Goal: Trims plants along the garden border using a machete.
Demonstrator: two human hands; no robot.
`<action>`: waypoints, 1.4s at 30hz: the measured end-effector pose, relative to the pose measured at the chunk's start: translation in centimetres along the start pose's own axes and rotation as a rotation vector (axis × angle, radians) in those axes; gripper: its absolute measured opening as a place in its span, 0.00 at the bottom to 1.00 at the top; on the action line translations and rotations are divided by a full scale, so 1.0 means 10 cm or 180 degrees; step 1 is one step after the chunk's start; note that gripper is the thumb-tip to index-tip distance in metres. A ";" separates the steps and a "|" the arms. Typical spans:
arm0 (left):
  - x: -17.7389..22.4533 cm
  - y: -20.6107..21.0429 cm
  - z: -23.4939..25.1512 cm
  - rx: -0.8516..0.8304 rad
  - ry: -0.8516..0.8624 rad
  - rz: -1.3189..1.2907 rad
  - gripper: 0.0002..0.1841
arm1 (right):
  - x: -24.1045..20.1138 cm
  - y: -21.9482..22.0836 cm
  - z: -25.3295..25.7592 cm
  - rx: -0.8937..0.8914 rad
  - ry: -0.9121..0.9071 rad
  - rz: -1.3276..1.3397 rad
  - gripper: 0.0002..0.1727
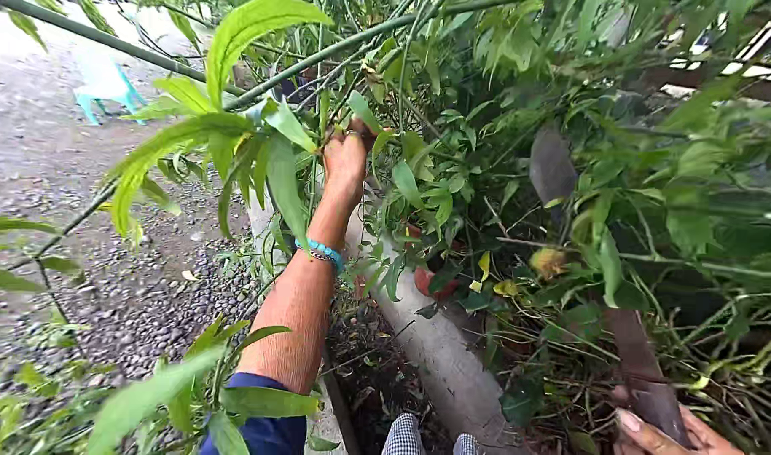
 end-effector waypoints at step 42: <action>0.01 0.24 -0.57 -0.0170 0.0627 -0.1953 0.16 | 0.71 1.96 1.40 0.0194 -0.0499 -0.1275 0.23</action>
Point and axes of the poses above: each hand's wrist, its own z-axis towards the middle knuckle, its own y-axis out of the palm, x = y × z, the point moved 7 cm from there along z, towards the middle knuckle
